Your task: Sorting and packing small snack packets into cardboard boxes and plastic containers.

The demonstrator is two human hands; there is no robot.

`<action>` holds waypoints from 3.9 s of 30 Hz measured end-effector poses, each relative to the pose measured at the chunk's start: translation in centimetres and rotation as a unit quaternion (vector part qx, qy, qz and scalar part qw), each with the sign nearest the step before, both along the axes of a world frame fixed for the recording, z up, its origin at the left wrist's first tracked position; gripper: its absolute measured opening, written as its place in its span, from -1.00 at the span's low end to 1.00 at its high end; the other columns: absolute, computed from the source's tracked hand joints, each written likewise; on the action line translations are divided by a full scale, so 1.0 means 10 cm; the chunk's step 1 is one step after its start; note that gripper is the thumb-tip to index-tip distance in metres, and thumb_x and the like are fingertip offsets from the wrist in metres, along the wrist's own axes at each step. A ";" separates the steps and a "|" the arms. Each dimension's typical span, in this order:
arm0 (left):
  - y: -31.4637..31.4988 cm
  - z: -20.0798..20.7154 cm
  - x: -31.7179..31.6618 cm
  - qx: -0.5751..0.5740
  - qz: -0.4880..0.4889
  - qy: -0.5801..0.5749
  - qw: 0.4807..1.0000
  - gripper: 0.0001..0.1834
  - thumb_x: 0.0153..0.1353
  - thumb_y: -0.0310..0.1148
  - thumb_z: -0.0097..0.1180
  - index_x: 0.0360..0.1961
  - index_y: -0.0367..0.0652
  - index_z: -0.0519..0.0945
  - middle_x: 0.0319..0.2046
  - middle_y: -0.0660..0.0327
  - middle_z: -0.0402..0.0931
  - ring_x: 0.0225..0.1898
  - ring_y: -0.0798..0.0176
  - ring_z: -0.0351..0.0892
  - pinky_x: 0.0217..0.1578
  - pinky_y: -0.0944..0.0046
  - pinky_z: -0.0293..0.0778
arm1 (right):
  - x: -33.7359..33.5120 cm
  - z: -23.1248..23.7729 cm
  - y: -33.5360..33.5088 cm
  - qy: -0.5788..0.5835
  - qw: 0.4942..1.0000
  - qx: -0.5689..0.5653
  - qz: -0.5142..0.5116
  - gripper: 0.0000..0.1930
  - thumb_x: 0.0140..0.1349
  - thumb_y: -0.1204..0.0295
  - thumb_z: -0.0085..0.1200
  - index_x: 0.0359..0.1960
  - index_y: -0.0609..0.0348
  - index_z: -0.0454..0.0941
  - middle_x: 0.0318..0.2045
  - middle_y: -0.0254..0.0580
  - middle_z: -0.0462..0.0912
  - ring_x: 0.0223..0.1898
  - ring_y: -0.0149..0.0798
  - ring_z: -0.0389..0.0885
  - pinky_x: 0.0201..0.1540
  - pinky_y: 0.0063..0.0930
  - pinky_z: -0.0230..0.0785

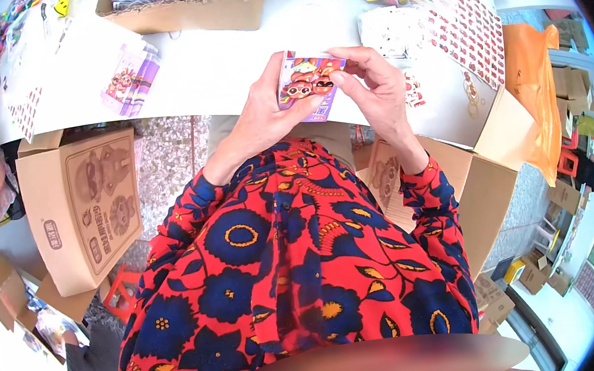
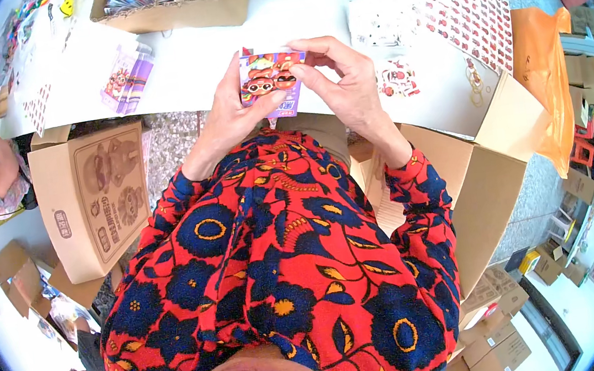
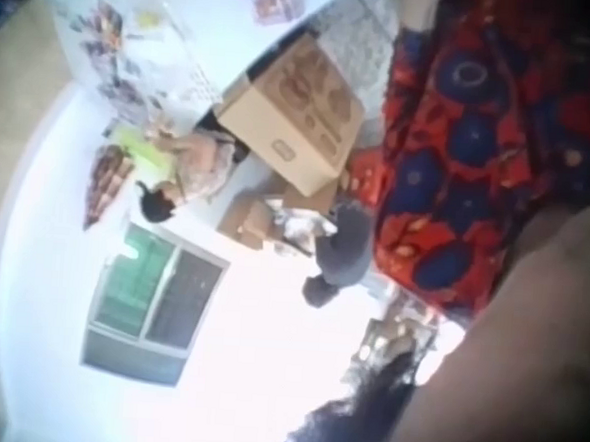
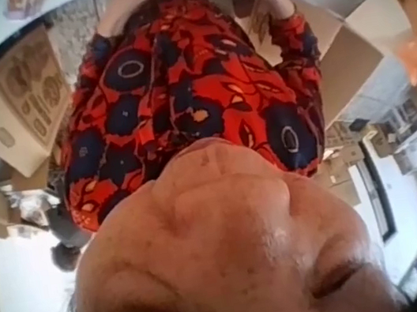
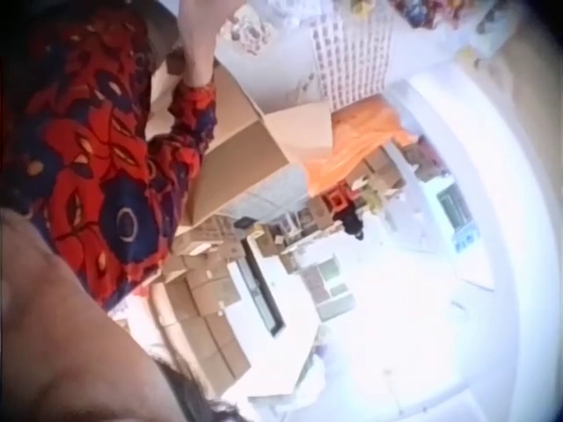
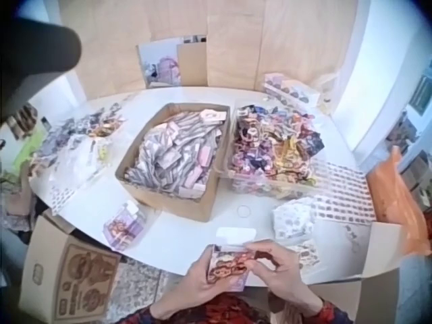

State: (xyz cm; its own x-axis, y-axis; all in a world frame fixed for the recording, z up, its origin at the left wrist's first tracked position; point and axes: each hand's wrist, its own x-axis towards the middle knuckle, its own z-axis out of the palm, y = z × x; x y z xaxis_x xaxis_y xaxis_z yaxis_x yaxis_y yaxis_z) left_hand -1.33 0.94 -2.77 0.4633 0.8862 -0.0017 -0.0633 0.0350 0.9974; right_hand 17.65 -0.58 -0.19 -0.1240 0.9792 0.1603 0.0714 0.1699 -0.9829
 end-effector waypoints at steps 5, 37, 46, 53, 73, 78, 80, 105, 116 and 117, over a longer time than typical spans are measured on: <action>0.00 0.08 0.02 0.045 0.053 -0.047 0.996 -0.22 0.12 -0.43 0.21 0.30 -0.25 0.06 -0.16 0.04 0.51 -0.11 0.27 0.55 -0.12 0.31 0.48 | 0.00 0.01 0.02 -0.011 1.000 0.010 -0.018 -0.71 0.20 0.61 0.08 -0.02 0.29 0.48 -0.11 -0.18 0.55 -0.10 -0.41 0.53 -0.02 -0.55 0.40; 0.00 0.03 -0.18 0.102 -0.010 -0.020 0.995 -0.45 0.17 -0.44 0.20 0.15 -0.17 0.26 -0.18 0.16 0.50 -0.20 0.40 0.52 -0.19 0.35 0.49 | 0.00 0.10 -0.03 -0.063 0.995 0.057 0.060 -0.73 0.14 0.61 0.12 -0.08 0.23 0.57 -0.24 -0.21 0.53 -0.19 -0.37 0.50 -0.13 -0.55 0.40; -0.03 0.00 -0.18 0.115 -0.012 -0.019 0.993 -0.50 0.15 -0.46 0.22 0.10 -0.17 0.33 -0.22 0.22 0.53 -0.23 0.44 0.51 -0.26 0.38 0.49 | 0.05 0.04 -0.06 -0.047 0.993 0.058 0.092 -0.74 0.10 0.64 0.13 -0.14 0.21 0.61 -0.34 -0.29 0.47 -0.26 -0.42 0.42 -0.17 -0.57 0.36; 0.00 0.00 -0.17 0.145 0.011 -0.020 0.989 -0.50 0.14 -0.46 0.22 0.10 -0.17 0.33 -0.14 0.20 0.50 -0.20 0.39 0.54 -0.22 0.36 0.51 | -0.14 0.11 -0.09 -0.026 0.998 0.061 0.010 -0.56 0.09 0.61 0.15 0.07 0.21 0.45 -0.34 -0.30 0.48 -0.29 -0.41 0.49 -0.17 -0.53 0.42; -0.13 -0.03 -0.18 0.145 0.046 -0.033 0.988 -0.60 0.08 -0.56 0.23 -0.01 -0.27 0.48 -0.13 0.12 0.53 -0.17 0.35 0.57 -0.26 0.39 0.55 | -0.10 -0.04 -0.12 0.009 0.996 -0.027 0.084 -0.79 0.19 0.66 0.04 -0.14 0.26 0.60 -0.19 -0.17 0.59 -0.17 -0.41 0.55 -0.13 -0.57 0.42; -0.34 -0.01 -0.31 0.026 0.028 0.005 0.999 -0.62 0.09 -0.59 0.20 -0.03 -0.28 0.47 -0.20 0.17 0.57 -0.19 0.38 0.58 -0.23 0.39 0.55 | -0.14 -0.10 -0.28 -0.024 0.990 -0.082 0.111 -0.78 0.21 0.61 0.04 -0.11 0.29 0.57 -0.17 -0.17 0.60 -0.15 -0.42 0.54 -0.09 -0.56 0.41; -0.42 0.01 -0.34 0.009 0.020 0.022 1.000 -0.62 0.08 -0.58 0.22 -0.03 -0.29 0.48 -0.21 0.17 0.58 -0.19 0.40 0.58 -0.21 0.39 0.54 | -0.11 -0.14 -0.34 -0.003 0.987 -0.100 0.126 -0.79 0.22 0.58 0.04 -0.11 0.30 0.57 -0.17 -0.17 0.60 -0.15 -0.42 0.54 -0.08 -0.55 0.41; -0.41 0.15 -0.52 0.014 -0.037 0.134 0.990 -0.85 0.25 -0.43 0.08 -0.23 -0.28 0.59 -0.44 0.27 0.60 -0.40 0.52 0.52 -0.40 0.50 0.44 | -0.24 0.00 -0.41 -0.093 0.970 -0.187 0.127 -0.88 0.16 0.60 0.12 -0.26 0.31 0.61 -0.37 -0.31 0.66 -0.34 -0.56 0.57 -0.27 -0.67 0.47; -0.01 0.15 -0.69 -0.031 -0.229 0.119 0.966 -0.84 0.17 -0.45 0.15 -0.23 -0.24 0.63 -0.40 0.27 0.62 -0.36 0.47 0.56 -0.30 0.44 0.48 | -0.29 -0.04 -0.50 -0.171 0.976 0.023 0.130 -0.80 0.09 0.64 0.13 -0.22 0.22 0.63 -0.31 -0.15 0.64 -0.34 -0.34 0.64 -0.31 -0.54 0.51; 0.02 0.15 -0.70 -0.031 -0.229 0.118 0.966 -0.84 0.17 -0.45 0.15 -0.23 -0.24 0.63 -0.40 0.27 0.62 -0.36 0.47 0.56 -0.30 0.44 0.48 | -0.28 -0.05 -0.50 -0.172 0.976 0.023 0.131 -0.80 0.09 0.64 0.13 -0.22 0.22 0.63 -0.31 -0.15 0.64 -0.34 -0.34 0.64 -0.31 -0.54 0.51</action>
State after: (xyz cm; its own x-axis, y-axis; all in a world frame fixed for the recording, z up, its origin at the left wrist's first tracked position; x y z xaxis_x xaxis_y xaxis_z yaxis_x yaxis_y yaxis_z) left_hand -8.29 1.11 -1.29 0.7866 0.5833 -0.2026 0.2027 0.0660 0.9770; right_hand 14.87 -5.54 -0.70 -0.4225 0.9000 0.1077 0.3435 0.2690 -0.8998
